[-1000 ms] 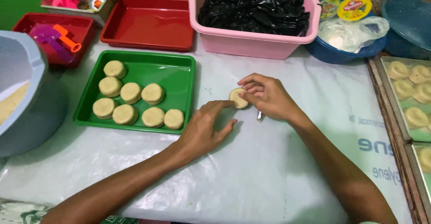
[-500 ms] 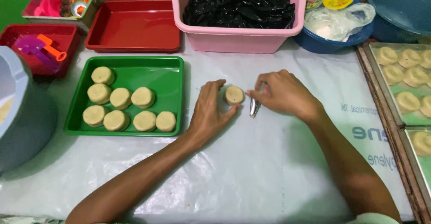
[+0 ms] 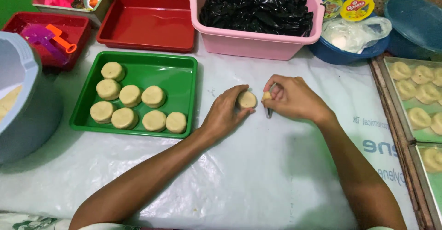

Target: Shaping dough into rounds and using a metal tip to create indentations before placing them on baking trays.

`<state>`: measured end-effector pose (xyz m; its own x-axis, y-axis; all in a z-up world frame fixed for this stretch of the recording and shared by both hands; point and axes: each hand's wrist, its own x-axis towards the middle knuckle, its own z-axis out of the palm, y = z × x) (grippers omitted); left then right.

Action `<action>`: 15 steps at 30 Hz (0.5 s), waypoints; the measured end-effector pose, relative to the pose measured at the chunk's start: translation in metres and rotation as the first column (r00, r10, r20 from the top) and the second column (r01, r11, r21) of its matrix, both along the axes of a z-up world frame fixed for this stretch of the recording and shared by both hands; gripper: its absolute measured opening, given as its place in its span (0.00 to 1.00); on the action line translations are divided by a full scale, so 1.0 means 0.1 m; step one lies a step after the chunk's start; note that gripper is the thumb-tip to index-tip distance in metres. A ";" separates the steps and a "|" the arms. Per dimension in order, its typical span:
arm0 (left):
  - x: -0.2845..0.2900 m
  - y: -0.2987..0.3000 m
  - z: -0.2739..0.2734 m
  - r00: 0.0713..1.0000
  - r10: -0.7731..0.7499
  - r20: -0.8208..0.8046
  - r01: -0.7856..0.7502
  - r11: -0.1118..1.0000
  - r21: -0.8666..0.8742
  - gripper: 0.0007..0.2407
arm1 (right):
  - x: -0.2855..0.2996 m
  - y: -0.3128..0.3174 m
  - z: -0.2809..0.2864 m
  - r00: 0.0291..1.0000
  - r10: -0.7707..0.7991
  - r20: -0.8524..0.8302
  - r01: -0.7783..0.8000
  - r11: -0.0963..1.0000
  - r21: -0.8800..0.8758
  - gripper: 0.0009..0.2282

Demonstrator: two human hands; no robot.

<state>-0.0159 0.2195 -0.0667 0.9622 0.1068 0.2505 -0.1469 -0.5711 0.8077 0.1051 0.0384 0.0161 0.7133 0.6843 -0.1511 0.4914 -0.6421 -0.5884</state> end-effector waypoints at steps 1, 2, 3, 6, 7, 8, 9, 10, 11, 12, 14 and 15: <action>0.01 0.00 -0.01 1.000 0.000 0.003 0.000 1.000 -0.002 0.26 | -0.01 0.00 0.05 1.000 0.000 0.003 0.000 1.000 -0.002 0.15; 0.02 0.00 -0.02 1.000 0.007 0.001 -0.007 1.000 -0.008 0.26 | -0.01 -0.01 0.09 1.000 0.021 0.013 -0.022 0.994 0.104 0.15; 0.02 0.00 -0.03 1.000 0.014 -0.002 -0.014 1.000 -0.013 0.26 | -0.02 -0.02 0.13 0.999 0.041 0.025 -0.045 0.977 0.209 0.16; 0.02 0.00 -0.04 1.000 0.009 0.000 -0.009 1.000 -0.021 0.26 | -0.08 0.01 0.15 0.999 0.043 0.011 -0.044 0.924 0.380 0.16; 0.02 0.00 -0.03 1.000 0.011 0.001 -0.011 1.000 -0.023 0.26 | -0.10 0.03 0.15 0.999 0.045 0.012 -0.046 0.924 0.379 0.16; 0.01 -0.01 -0.02 1.000 0.015 -0.011 -0.015 0.999 -0.031 0.25 | -0.12 0.05 0.14 0.997 0.065 0.037 -0.075 0.907 0.415 0.16; 0.00 -0.01 -0.01 1.000 0.019 -0.023 -0.019 0.999 -0.039 0.25 | -0.15 0.07 0.13 0.994 0.085 0.063 -0.104 0.887 0.450 0.15; 0.00 -0.01 0.00 1.000 0.018 -0.024 -0.019 0.999 -0.038 0.25 | -0.16 0.09 0.14 0.995 0.084 0.062 -0.103 0.887 0.451 0.15; 0.00 -0.01 0.00 1.000 0.019 -0.024 -0.020 0.999 -0.038 0.25 | -0.18 0.10 0.14 0.992 0.109 0.060 -0.124 0.880 0.459 0.15; 0.00 -0.02 0.01 1.000 0.019 -0.023 -0.020 0.999 -0.040 0.25 | -0.20 0.11 0.14 0.990 0.132 0.057 -0.143 0.873 0.467 0.16; -0.02 -0.02 0.05 1.000 0.015 -0.023 -0.016 0.999 -0.040 0.25 | -0.20 0.12 0.14 0.987 0.146 0.064 -0.159 0.875 0.457 0.15; -0.03 -0.02 0.08 1.000 0.012 -0.021 -0.012 0.999 -0.040 0.25 | -0.20 0.12 0.14 0.984 0.162 0.071 -0.176 0.877 0.446 0.15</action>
<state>-0.0189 0.2178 -0.0591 0.9658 0.1281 0.2255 -0.1229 -0.5394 0.8330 0.0849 0.0507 0.0303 0.5799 0.7841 0.2211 0.5911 -0.2181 -0.7766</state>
